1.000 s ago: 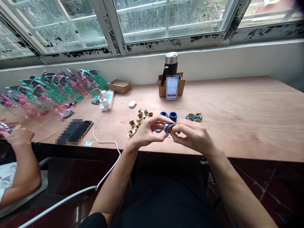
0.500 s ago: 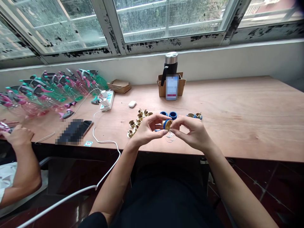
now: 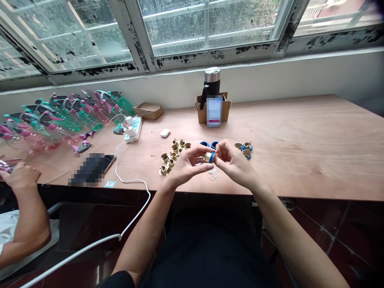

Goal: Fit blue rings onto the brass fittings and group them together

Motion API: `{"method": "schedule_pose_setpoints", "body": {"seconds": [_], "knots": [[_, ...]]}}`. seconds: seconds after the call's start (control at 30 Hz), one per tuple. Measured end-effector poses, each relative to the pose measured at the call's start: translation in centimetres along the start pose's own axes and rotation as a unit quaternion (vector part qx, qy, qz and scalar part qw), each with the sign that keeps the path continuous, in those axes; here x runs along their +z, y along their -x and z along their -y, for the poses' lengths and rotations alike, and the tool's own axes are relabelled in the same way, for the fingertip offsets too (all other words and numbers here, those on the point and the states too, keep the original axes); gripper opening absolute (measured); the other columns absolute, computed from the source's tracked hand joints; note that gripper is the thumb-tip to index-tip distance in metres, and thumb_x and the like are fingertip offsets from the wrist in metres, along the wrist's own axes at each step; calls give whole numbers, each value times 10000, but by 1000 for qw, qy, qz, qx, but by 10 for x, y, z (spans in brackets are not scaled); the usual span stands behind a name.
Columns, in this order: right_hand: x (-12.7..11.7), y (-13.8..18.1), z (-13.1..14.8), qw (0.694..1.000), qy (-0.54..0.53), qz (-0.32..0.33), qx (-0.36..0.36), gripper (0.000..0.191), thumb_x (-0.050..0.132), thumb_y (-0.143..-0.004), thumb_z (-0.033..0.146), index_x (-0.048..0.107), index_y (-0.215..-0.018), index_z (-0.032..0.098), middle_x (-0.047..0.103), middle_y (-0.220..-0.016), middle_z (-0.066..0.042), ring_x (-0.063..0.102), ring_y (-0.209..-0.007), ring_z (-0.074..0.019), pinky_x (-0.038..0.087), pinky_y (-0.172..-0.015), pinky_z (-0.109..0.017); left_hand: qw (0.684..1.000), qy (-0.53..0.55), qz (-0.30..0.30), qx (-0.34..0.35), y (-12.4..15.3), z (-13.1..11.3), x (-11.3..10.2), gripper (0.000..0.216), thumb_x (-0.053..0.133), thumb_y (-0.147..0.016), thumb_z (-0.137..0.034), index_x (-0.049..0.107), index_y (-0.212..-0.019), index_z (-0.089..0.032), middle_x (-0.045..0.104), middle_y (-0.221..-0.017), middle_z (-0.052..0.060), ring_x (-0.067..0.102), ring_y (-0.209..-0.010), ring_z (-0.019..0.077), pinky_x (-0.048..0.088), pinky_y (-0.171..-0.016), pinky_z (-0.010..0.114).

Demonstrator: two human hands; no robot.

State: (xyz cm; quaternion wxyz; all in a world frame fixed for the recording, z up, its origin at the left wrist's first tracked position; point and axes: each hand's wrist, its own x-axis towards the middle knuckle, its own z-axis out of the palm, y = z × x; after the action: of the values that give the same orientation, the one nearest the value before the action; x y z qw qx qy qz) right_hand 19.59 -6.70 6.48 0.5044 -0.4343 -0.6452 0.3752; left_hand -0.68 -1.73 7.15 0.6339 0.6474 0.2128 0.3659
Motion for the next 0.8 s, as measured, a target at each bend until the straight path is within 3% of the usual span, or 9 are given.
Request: {"method": "schedule_pose_setpoints", "body": {"seconds": [0.2,0.33,0.47,0.6,0.7,0.8], "knots": [[-15,1,3,1000,10,3,-20,183,673,-1025,357,553,-1119,255,490,-741,50,481,-653,-145,385,-590,-284,998,21,-47,-39,-2,4,1,565,1000,-684,-263,705,-1159,-184,749,-1032,59,730,-937,174,603,-880,317],[-18,4,11,996,61,50,-33,213,694,-1017,347,627,-1195,252,510,-746,47,495,-671,-144,403,-626,-287,997,8,-33,-68,-4,10,-1,550,1007,-671,-261,738,-1137,-150,750,-1006,62,720,-887,158,593,-857,314],[-16,3,11,987,129,89,-35,141,697,-1015,339,706,-1117,241,525,-700,44,497,-648,-144,394,-619,-291,997,7,10,-78,-5,13,-4,531,977,-725,-251,750,-1195,-155,760,-1092,88,733,-942,172,592,-897,322],[-20,1,6,991,119,63,-23,186,687,-1025,409,694,-1002,224,674,-760,3,583,-663,-157,441,-613,-295,998,-1,3,-62,-3,12,-7,705,949,-768,-225,657,-1409,-215,762,-1249,128,745,-1086,221,585,-999,374],[-30,1,6,991,127,46,-24,238,662,-1039,435,699,-942,220,752,-832,-31,648,-705,-172,486,-640,-302,999,0,10,-50,-3,10,-5,678,923,-805,-249,636,-1418,-209,749,-1302,155,749,-1126,248,580,-1045,423],[-47,3,9,986,164,31,-14,267,667,-1032,467,729,-957,218,783,-848,-49,685,-721,-188,517,-661,-314,998,-50,-5,-30,-4,9,-4,610,885,-848,-289,643,-1403,-204,717,-1366,171,745,-1088,232,602,-989,408]]}}
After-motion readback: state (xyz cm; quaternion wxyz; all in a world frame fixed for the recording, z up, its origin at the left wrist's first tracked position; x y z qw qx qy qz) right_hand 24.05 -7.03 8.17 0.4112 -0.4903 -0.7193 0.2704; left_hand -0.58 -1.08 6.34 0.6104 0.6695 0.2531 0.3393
